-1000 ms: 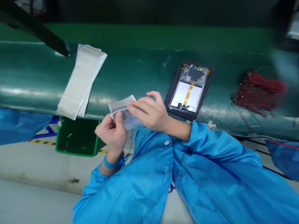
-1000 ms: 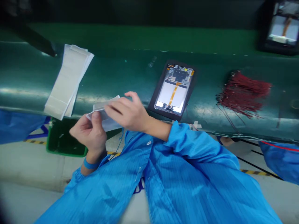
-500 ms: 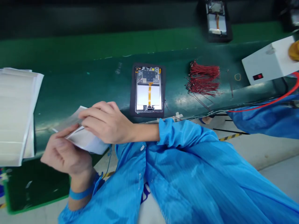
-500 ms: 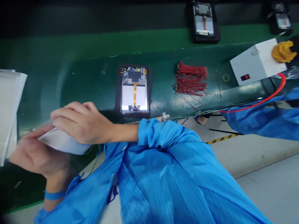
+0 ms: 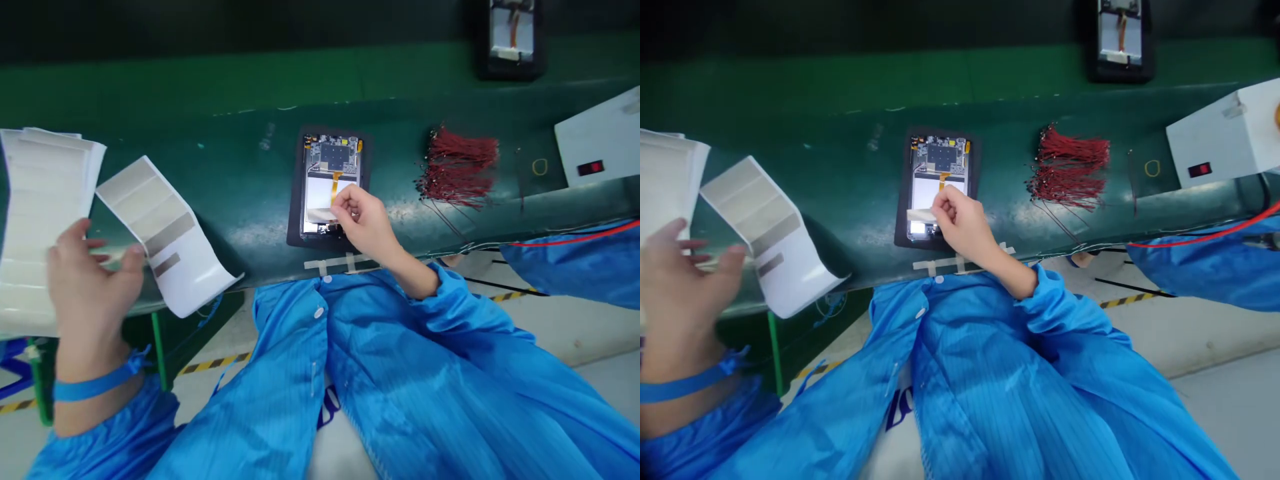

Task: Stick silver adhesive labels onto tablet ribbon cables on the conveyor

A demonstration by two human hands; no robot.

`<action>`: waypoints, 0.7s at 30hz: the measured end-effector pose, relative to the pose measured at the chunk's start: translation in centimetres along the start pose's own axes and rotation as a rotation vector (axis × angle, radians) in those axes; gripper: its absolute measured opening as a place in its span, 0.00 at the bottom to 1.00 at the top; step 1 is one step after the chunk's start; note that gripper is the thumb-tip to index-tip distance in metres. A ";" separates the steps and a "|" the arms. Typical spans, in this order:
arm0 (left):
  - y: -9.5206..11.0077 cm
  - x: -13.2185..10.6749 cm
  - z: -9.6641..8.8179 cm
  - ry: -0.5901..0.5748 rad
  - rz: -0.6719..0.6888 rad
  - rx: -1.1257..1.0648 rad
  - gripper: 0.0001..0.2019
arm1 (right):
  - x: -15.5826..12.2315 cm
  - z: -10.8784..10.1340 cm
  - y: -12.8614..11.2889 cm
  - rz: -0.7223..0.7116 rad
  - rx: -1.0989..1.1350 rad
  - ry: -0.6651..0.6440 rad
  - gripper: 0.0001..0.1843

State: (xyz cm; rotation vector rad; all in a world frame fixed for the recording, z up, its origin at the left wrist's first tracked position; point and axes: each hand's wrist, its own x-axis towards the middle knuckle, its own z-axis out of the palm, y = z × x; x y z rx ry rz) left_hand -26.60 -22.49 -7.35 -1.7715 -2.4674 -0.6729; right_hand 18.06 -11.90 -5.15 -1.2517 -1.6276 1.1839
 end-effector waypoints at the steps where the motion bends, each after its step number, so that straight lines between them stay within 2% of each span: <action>1: 1.6 -0.4 0.3 0.098 0.093 0.003 0.43 | -0.3 -0.4 0.3 0.006 -0.023 0.033 0.05; 2: 3.9 -0.9 0.6 0.171 0.153 -0.041 0.40 | -0.6 -0.9 0.6 0.011 -0.052 0.075 0.05; 3: 6.7 -1.6 0.9 0.170 0.192 -0.143 0.36 | -0.9 -1.3 0.9 0.019 -0.077 0.119 0.05; 5: 13.2 -3.1 1.8 0.080 0.347 -0.292 0.21 | -1.6 -1.9 1.1 0.044 -0.090 0.176 0.06; 7: 18.8 -4.6 2.9 -0.024 0.498 -0.384 0.14 | -2.3 -1.9 1.2 0.077 -0.052 0.146 0.06; 9: 22.1 -5.7 4.1 -0.039 0.549 -0.435 0.15 | -3.0 -1.3 1.0 0.099 -0.032 0.060 0.05; 11: 22.9 -6.4 5.3 -0.053 0.573 -0.439 0.19 | -3.4 -0.4 0.9 0.091 -0.057 -0.011 0.04; 15: 21.4 -6.6 6.6 -0.086 0.620 -0.379 0.25 | -3.5 1.2 0.7 0.034 -0.143 -0.045 0.05; 18: 20.9 -6.6 7.1 -0.101 0.659 -0.367 0.28 | -3.2 1.4 0.9 0.036 -0.209 -0.046 0.04; 21: 21.1 -6.7 7.5 -0.140 0.658 -0.359 0.29 | -3.0 1.4 1.0 0.052 -0.243 -0.039 0.04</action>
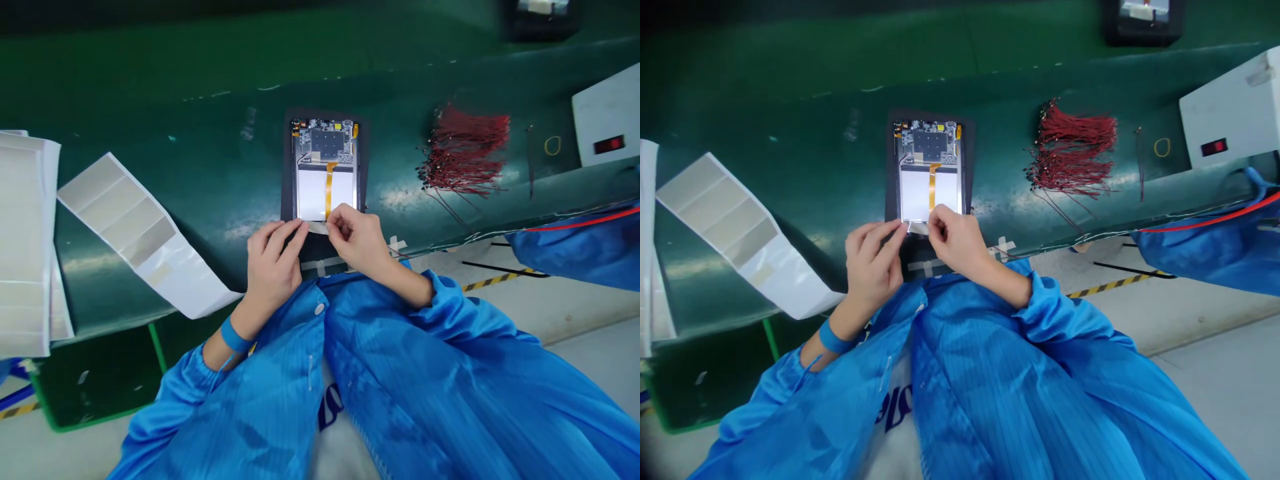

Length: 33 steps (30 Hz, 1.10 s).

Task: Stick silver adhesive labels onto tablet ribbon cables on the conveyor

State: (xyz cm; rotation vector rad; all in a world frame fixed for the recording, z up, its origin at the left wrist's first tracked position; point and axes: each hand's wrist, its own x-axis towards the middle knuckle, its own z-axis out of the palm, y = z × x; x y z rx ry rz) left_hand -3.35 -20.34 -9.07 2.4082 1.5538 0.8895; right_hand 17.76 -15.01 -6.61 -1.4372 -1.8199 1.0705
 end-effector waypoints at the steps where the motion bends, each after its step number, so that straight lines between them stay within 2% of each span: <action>1: 0.1 0.1 0.2 -0.019 -0.011 0.000 0.29 | 0.0 0.0 0.0 0.002 -0.004 0.002 0.04; 6: 0.2 0.4 0.7 -0.107 -0.020 0.005 0.26 | 0.2 0.0 0.1 0.020 -0.057 -0.007 0.04; 10: -0.1 0.4 1.1 -0.136 -0.011 0.035 0.24 | 0.3 0.0 0.0 0.040 -0.181 -0.018 0.03; 18: 0.3 0.2 1.4 -0.063 0.017 0.109 0.24 | 1.1 -0.5 -0.1 0.103 -0.426 -0.051 0.04; 25: 0.3 0.0 1.6 -0.062 0.012 0.084 0.25 | 1.0 -2.6 -0.2 0.093 -0.321 0.024 0.05; 30: 0.4 0.1 1.7 -0.065 0.006 0.084 0.26 | 0.5 -2.3 -0.7 0.127 -0.320 -0.073 0.04; 33: 0.5 0.1 1.7 -0.074 -0.008 0.092 0.26 | 0.5 -1.7 -0.6 0.138 -0.359 -0.083 0.05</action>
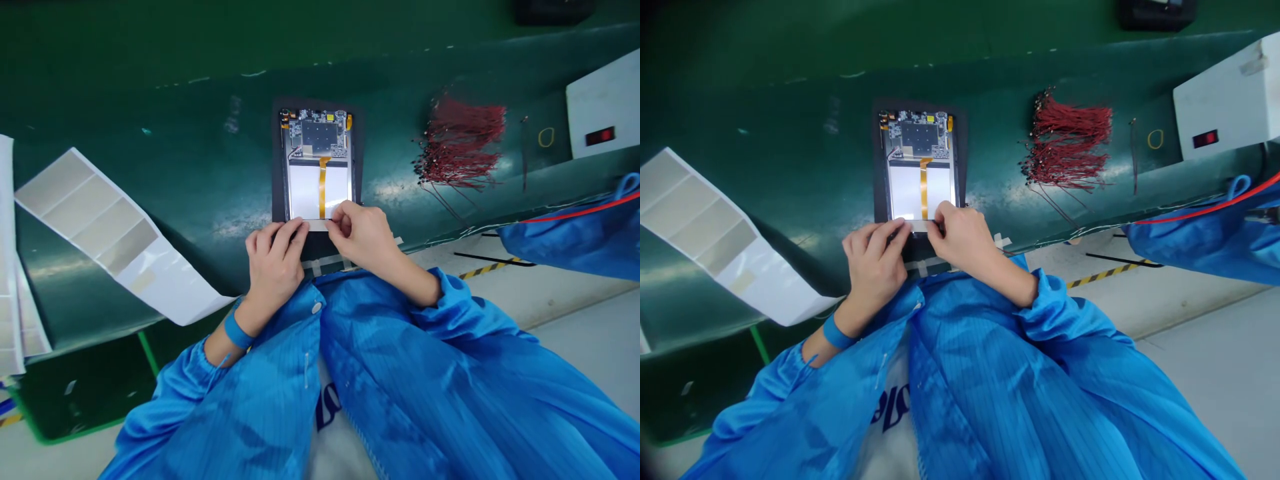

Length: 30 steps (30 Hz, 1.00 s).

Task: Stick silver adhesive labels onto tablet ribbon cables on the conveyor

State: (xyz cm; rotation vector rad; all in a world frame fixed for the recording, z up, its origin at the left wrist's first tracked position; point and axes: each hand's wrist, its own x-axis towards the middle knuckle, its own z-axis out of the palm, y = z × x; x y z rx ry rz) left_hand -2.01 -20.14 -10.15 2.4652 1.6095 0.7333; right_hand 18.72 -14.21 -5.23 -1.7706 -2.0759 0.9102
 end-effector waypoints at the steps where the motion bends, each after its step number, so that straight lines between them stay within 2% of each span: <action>1: 0.0 0.0 0.0 0.001 0.000 0.001 0.26 | 0.1 0.2 0.0 0.002 -0.022 0.006 0.06; 7: 0.0 -0.3 0.2 -0.007 -0.011 0.005 0.27 | 0.4 0.9 -0.1 0.004 -0.097 -0.001 0.06; 13: 0.0 -0.4 0.3 -0.021 -0.036 -0.032 0.28 | 0.2 0.1 0.2 0.015 0.061 0.049 0.07; 17: -0.1 -0.5 0.0 -0.009 -0.029 -0.021 0.27 | -0.5 -0.5 0.5 0.022 0.077 0.022 0.07; 22: 1.4 0.4 0.5 -0.002 -0.033 -0.032 0.26 | -1.3 0.2 1.0 -0.049 0.092 0.033 0.04; 26: 3.0 1.5 1.2 -0.097 0.052 -0.074 0.24 | -1.3 0.6 1.7 -0.086 0.142 0.089 0.08; 30: 2.3 0.6 -0.1 -0.099 0.136 -0.025 0.24 | -1.1 0.5 2.2 -0.094 0.143 0.064 0.06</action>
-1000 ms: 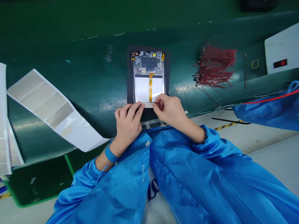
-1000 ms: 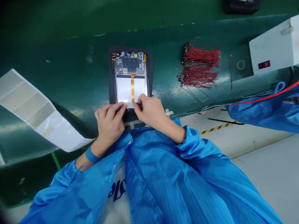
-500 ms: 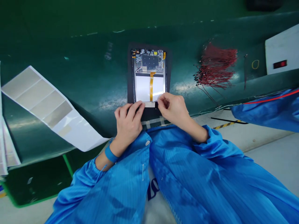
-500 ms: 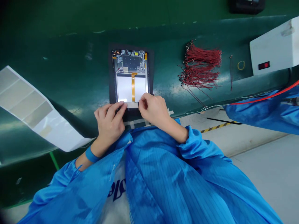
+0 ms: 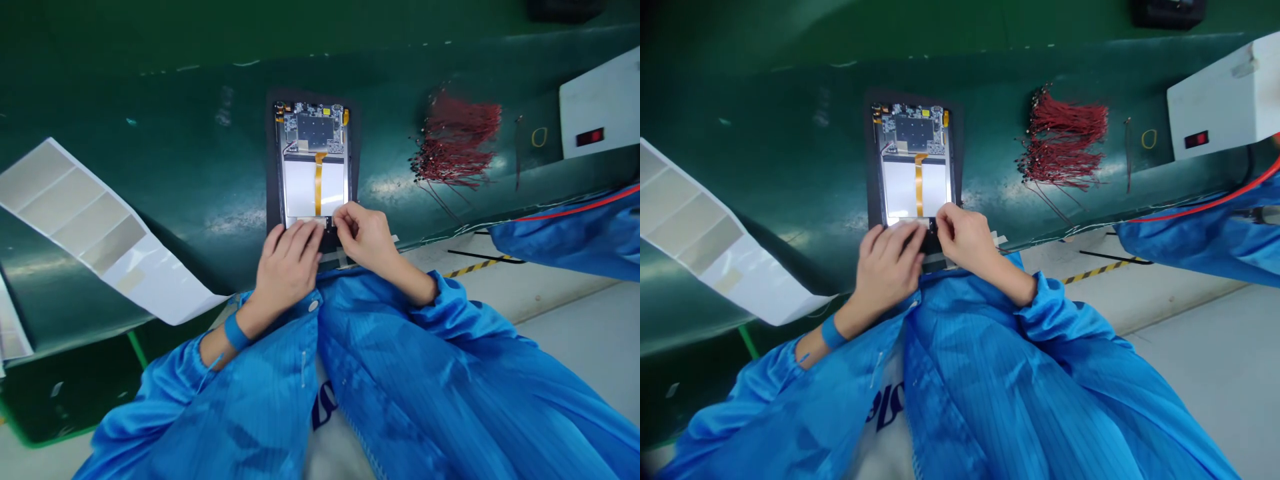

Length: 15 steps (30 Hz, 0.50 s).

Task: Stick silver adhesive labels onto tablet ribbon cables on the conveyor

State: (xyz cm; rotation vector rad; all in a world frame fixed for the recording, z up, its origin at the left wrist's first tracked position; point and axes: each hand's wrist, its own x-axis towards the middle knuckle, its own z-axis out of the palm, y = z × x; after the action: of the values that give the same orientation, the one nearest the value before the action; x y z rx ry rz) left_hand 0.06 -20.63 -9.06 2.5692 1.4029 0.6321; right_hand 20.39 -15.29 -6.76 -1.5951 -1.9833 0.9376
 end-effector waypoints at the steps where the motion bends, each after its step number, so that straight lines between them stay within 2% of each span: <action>1: -0.3 -0.5 -0.4 0.010 -0.001 0.010 0.25 | 0.0 0.0 0.1 -0.006 0.000 -0.004 0.05; 5: -0.5 -1.3 -0.6 0.037 -0.023 0.005 0.28 | 0.1 0.2 0.3 -0.029 0.025 0.017 0.04; 10: 0.1 -0.5 0.2 -0.053 0.011 0.010 0.26 | 0.0 -0.5 0.8 -0.063 0.150 -0.036 0.06; 13: -0.4 0.5 -1.2 -0.096 0.022 -0.018 0.21 | 0.0 -1.4 1.6 -0.079 0.248 0.016 0.06; 15: -1.3 2.1 -2.8 -0.054 0.004 -0.072 0.15 | 0.0 -1.9 2.1 -0.068 0.275 0.122 0.06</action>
State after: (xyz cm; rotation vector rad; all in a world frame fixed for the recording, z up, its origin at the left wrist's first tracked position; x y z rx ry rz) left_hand -1.14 -18.36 -6.32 2.5151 1.3339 0.5982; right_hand 23.10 -14.59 -6.97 -1.3902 -1.7310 1.0118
